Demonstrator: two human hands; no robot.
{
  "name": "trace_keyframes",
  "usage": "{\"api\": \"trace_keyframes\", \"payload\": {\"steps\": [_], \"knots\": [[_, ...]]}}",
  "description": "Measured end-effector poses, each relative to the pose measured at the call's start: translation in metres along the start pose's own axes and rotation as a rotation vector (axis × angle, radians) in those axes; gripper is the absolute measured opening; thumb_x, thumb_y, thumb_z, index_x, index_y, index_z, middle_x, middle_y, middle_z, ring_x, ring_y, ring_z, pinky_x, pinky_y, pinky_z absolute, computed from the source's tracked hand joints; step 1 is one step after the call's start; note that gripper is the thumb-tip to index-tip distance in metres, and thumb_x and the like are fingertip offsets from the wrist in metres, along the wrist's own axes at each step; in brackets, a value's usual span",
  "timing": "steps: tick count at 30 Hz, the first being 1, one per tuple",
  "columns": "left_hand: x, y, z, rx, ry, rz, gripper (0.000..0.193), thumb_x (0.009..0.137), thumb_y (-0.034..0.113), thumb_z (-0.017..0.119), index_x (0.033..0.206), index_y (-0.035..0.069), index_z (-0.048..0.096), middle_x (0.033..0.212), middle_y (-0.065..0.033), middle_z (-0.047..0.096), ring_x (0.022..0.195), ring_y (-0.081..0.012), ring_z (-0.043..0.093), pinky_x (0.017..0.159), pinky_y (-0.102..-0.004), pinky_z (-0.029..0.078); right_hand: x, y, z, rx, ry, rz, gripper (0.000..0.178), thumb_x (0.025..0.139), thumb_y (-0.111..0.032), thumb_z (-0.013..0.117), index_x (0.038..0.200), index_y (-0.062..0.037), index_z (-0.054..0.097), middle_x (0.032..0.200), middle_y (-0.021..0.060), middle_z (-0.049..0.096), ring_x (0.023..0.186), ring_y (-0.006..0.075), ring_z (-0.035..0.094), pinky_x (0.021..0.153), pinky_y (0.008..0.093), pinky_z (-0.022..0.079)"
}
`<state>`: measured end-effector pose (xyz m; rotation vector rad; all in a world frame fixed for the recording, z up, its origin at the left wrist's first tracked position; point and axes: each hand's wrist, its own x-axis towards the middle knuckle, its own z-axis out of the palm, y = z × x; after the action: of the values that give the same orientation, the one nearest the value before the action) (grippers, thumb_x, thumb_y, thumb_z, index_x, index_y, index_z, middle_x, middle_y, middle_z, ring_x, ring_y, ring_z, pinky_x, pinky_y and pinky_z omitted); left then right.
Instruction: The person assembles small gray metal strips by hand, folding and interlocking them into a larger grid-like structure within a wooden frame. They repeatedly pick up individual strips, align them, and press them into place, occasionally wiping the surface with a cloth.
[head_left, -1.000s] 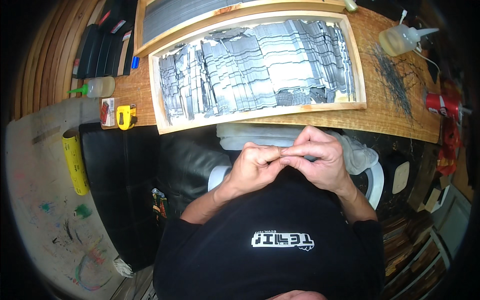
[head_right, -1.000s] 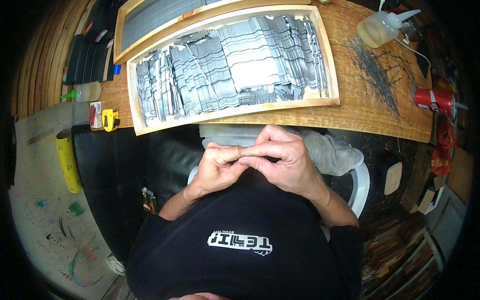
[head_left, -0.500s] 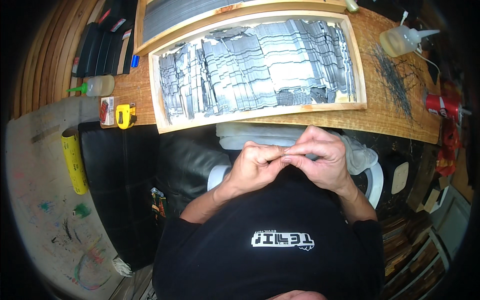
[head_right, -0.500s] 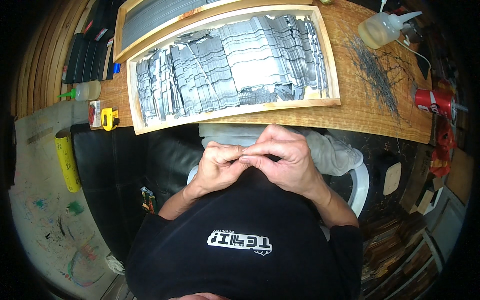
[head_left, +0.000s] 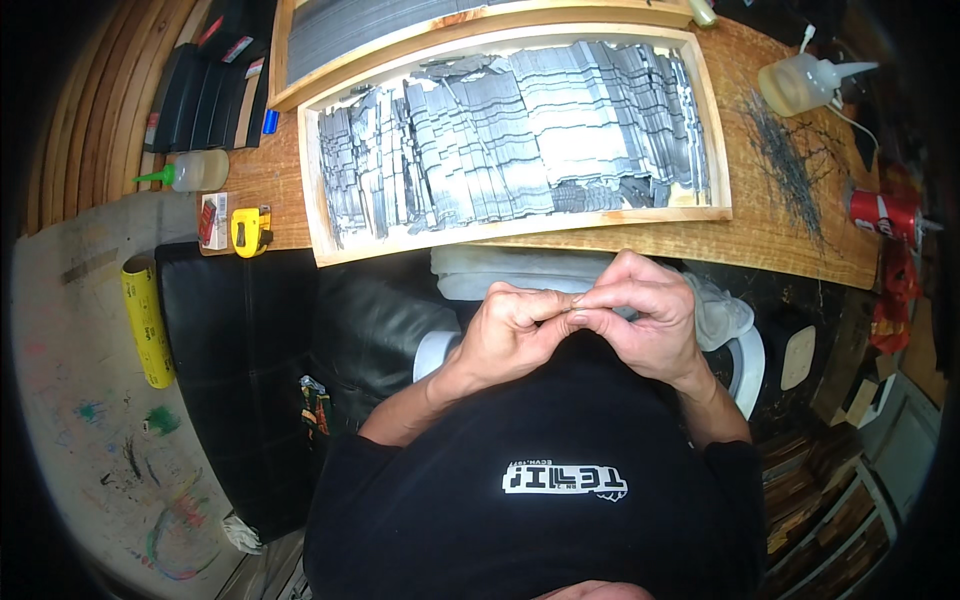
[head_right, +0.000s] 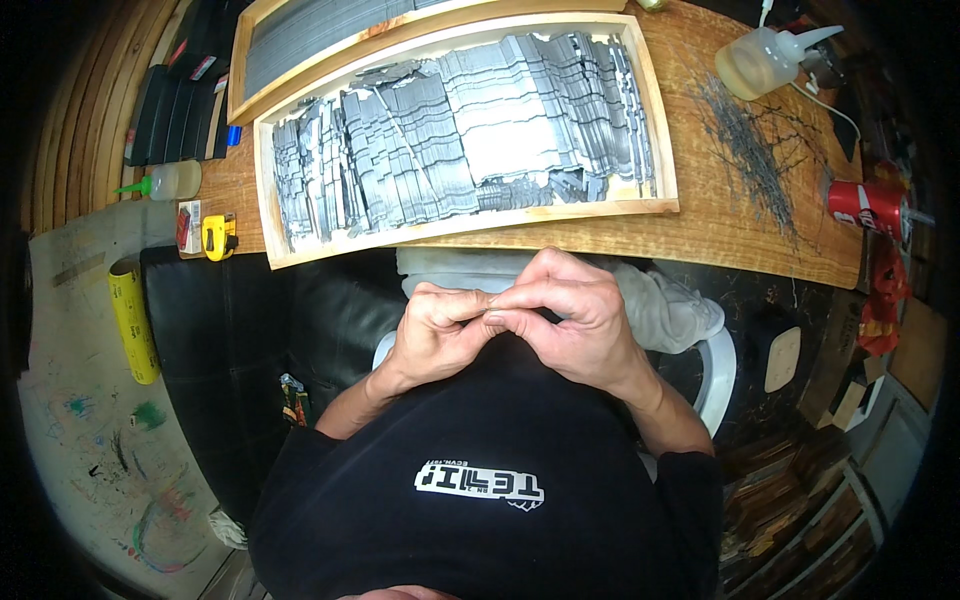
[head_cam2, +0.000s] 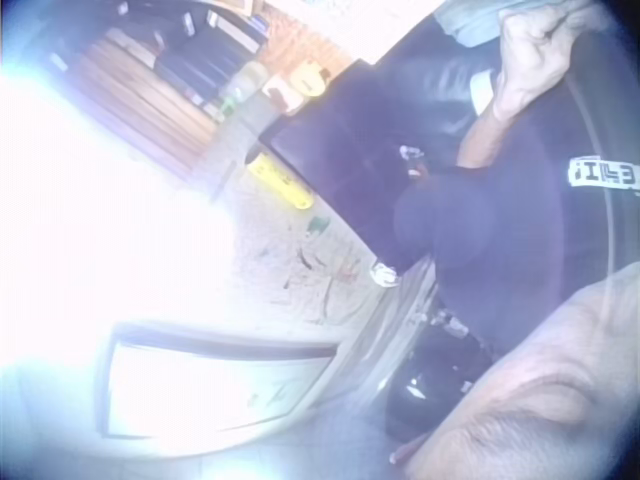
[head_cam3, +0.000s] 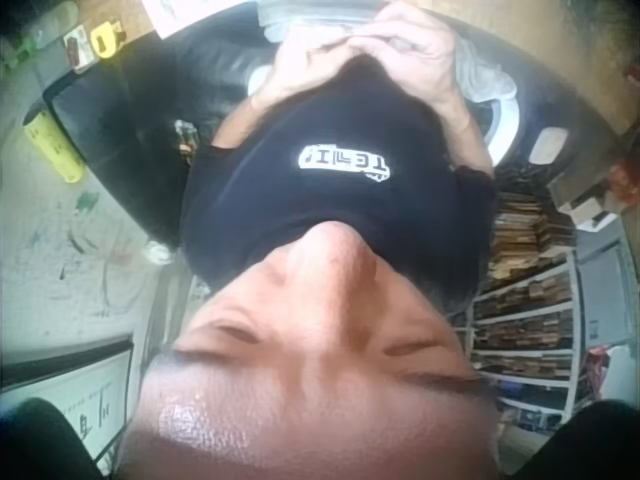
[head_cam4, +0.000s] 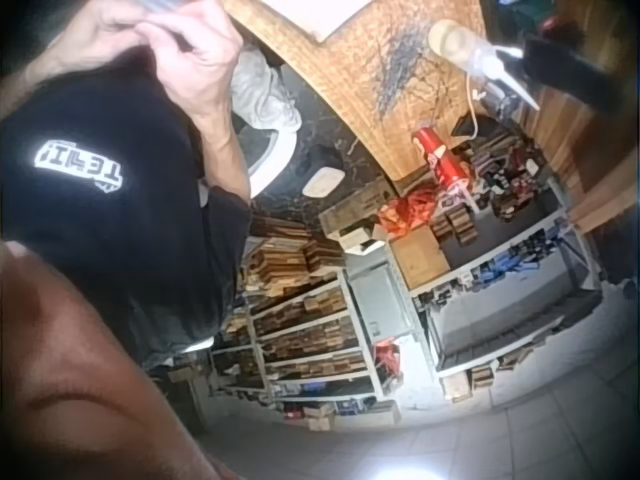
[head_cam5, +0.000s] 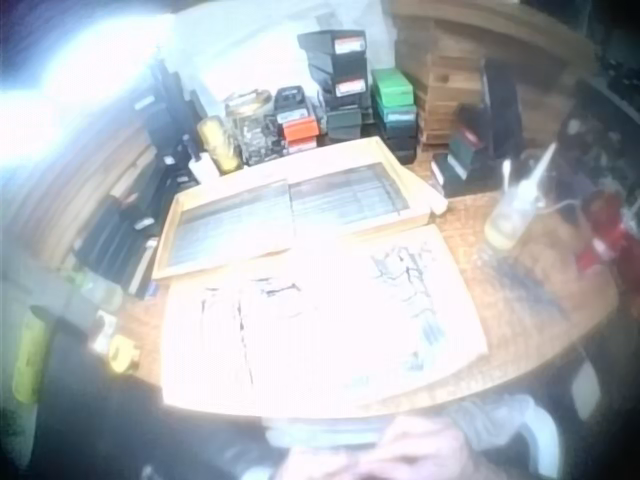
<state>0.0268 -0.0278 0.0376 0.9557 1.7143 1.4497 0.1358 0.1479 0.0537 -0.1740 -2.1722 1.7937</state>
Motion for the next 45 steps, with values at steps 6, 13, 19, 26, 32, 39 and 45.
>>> {"api": "trace_keyframes", "payload": {"steps": [6,13,19,26,32,39,45], "knots": [[0.002,0.002,0.002,0.012,0.012,0.007,0.018,0.095,0.005,0.077,0.113,0.002,0.080,0.087,-0.0178,0.079,0.071,-0.0191,0.078,0.060,-0.0289,0.055,0.000,-0.001,-0.003,-0.007,-0.004,-0.004,0.015,0.082,0.002,0.087,0.095,-0.0007,0.080,0.084,0.0059,0.069,0.074,0.0145,0.067,0.063,0.0274,0.052],[0.005,0.008,0.000,0.031,-0.080,-0.141,0.020,0.095,0.005,0.078,0.115,0.003,0.080,0.092,-0.0180,0.080,0.081,-0.0188,0.080,0.068,-0.0282,0.059,0.000,-0.008,-0.006,-0.049,-0.022,0.059,0.012,0.085,0.003,0.083,0.096,0.0015,0.079,0.086,0.0079,0.069,0.076,0.0157,0.068,0.065,0.0282,0.053],[0.010,0.007,0.011,-0.069,0.095,0.093,0.026,0.092,-0.003,0.077,0.118,-0.004,0.078,0.105,-0.0187,0.081,0.090,-0.0230,0.081,0.082,-0.0299,0.063,0.005,-0.039,-0.042,-0.182,0.108,0.048,0.012,0.082,0.006,0.083,0.093,0.0010,0.080,0.086,0.0073,0.070,0.078,0.0160,0.069,0.067,0.0276,0.054],[0.028,0.015,0.009,-0.054,0.028,0.164,0.025,0.094,-0.003,0.077,0.119,-0.004,0.077,0.112,-0.0172,0.080,0.098,-0.0220,0.080,0.088,-0.0296,0.064,0.028,-0.097,-0.149,-0.844,0.386,-0.051,0.014,0.085,0.006,0.079,0.098,0.0011,0.081,0.086,0.0066,0.070,0.079,0.0147,0.067,0.069,0.0257,0.051],[0.043,0.033,0.011,-0.003,0.042,0.251,0.027,0.092,-0.003,0.078,0.119,-0.003,0.077,0.110,-0.0155,0.081,0.095,-0.0209,0.080,0.086,-0.0289,0.063,0.021,-0.104,-0.131,-0.807,0.338,-0.142,0.013,0.083,0.006,0.082,0.095,0.0008,0.080,0.088,0.0073,0.071,0.080,0.0147,0.067,0.069,0.0266,0.052],[0.066,0.061,0.005,0.081,-0.005,0.384,0.025,0.090,-0.005,0.077,0.114,0.000,0.078,0.094,-0.0170,0.079,0.083,-0.0241,0.079,0.073,-0.0318,0.061,0.035,-0.072,-0.058,-0.292,0.042,-0.221,0.017,0.081,0.006,0.084,0.097,-0.0008,0.081,0.086,0.0071,0.070,0.078,0.0167,0.067,0.065,0.0287,0.053],[0.075,0.053,0.003,0.114,0.055,0.374,0.013,0.089,-0.005,0.075,0.100,0.001,0.077,0.081,-0.0176,0.074,0.071,-0.0309,0.075,0.063,-0.0358,0.057,0.042,-0.042,-0.052,-0.104,0.079,-0.227,0.021,0.082,0.008,0.084,0.101,-0.0014,0.082,0.090,0.0071,0.070,0.080,0.0155,0.068,0.067,0.0273,0.054]]}}
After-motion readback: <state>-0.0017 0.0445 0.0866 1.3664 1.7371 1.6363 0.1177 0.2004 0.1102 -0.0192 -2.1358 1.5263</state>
